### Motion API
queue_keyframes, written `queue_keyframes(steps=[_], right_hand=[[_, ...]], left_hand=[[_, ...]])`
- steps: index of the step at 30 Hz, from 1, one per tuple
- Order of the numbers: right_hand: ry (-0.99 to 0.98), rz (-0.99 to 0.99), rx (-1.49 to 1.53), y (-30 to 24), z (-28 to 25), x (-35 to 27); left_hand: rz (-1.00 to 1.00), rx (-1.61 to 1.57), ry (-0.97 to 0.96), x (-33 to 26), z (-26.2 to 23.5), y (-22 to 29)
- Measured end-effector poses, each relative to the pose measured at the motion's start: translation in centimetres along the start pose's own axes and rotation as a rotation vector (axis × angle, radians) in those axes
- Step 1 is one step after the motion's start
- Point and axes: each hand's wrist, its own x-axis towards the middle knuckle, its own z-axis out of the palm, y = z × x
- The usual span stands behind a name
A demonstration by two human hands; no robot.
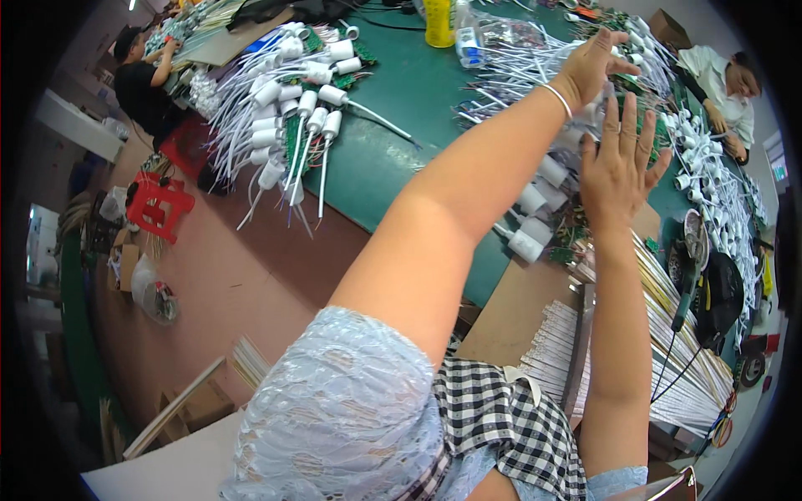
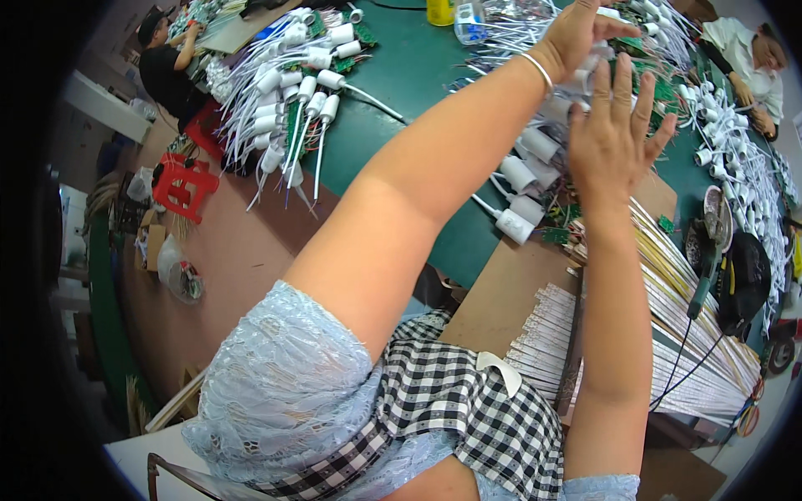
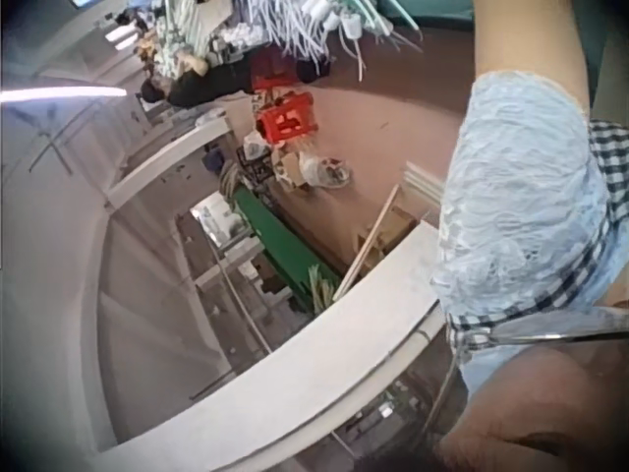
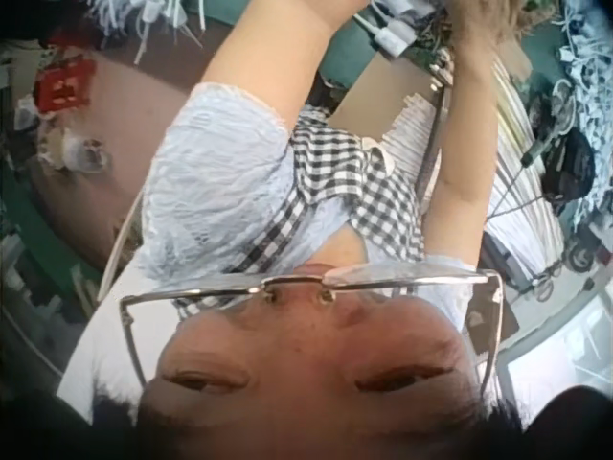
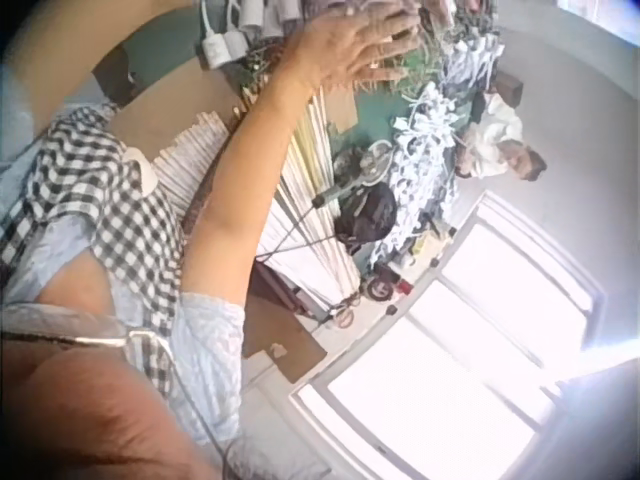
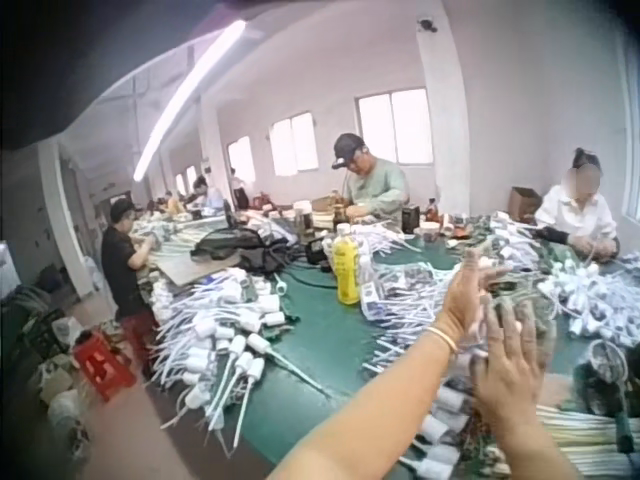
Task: The person assembles electronic components at a factory workstation. They pick up green circuit boards with attached white cylindrical parts and wires, then use a soldering iron to secure connections on the boards. The person handles the components one at a time, placing finished units on the table.
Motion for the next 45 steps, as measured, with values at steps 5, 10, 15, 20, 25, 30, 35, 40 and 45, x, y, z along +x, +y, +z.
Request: queue_keyframes(steps=[5, 10, 15, 20, 25, 30, 35, 40, 45], right_hand=[[-0.274, -0.039, -0.051, 2.7, 2.7, 1.4], [-0.195, -0.022, -0.030, 4.3, 3.4, -1.1], [-0.086, -0.098, -0.023, 2.8, -0.3, -0.4], [-0.134, -0.380, 0.484, -1.5, -6.7, -6.0], [-0.429, -0.674, 0.614, -4.6, -8.2, -13.5], [-0.686, -0.542, 0.738, -5.0, -7.8, -13.2], [-0.707, -0.541, 0.783, -5.0, -7.5, -13.1], [-0.722, -0.539, 0.789, -5.3, -7.6, -12.8], [-0.722, -0.510, 0.808, -5.3, -7.5, -12.9]], left_hand=[[0.178, 0.070, 0.075, -1.1, -2.4, 1.6], [0.075, 1.239, 0.076, -5.5, -14.5, 8.6], [-0.314, 1.820, 0.418, -10.0, -33.5, 20.2], [-0.497, 2.075, 0.411, -10.6, -38.5, 24.3], [-0.611, 2.309, 0.062, -8.9, -34.5, 18.7], [-0.870, 2.208, 0.042, -9.0, -37.2, 18.0], [-0.702, 2.015, -0.174, -8.5, -40.1, 17.5], [-0.726, 2.281, -0.369, -9.1, -36.2, 16.0], [-0.615, 2.385, -0.286, -8.5, -35.6, 16.2]])
